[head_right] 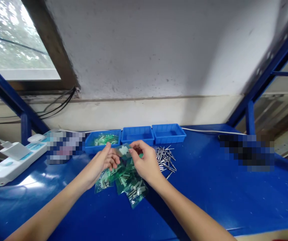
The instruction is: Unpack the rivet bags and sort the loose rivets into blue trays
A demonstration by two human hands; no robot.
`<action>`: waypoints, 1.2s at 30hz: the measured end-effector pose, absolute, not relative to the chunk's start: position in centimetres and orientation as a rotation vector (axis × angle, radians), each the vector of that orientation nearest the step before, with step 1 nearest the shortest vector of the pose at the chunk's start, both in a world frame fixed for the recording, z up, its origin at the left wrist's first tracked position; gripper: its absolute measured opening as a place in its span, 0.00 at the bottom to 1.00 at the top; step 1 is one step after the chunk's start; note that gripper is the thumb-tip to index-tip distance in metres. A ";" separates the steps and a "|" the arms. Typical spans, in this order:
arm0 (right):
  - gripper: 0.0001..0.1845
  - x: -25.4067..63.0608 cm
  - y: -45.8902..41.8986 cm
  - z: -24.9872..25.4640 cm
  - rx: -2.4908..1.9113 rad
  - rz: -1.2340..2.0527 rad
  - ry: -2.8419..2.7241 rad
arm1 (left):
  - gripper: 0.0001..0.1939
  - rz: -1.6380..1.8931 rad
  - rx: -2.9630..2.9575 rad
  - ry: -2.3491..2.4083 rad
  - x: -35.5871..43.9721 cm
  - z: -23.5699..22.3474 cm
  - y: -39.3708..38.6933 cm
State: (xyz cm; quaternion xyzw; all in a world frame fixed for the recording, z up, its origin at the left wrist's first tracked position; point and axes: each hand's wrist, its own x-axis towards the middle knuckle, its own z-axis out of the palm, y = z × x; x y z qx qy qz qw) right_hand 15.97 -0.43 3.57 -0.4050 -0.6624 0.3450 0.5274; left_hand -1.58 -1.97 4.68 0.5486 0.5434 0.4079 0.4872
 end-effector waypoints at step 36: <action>0.12 14.2 -1.9 4.4 -0.961 1.565 -0.981 | 0.11 1.380 2.593 1.229 -0.9 2.5 -3.4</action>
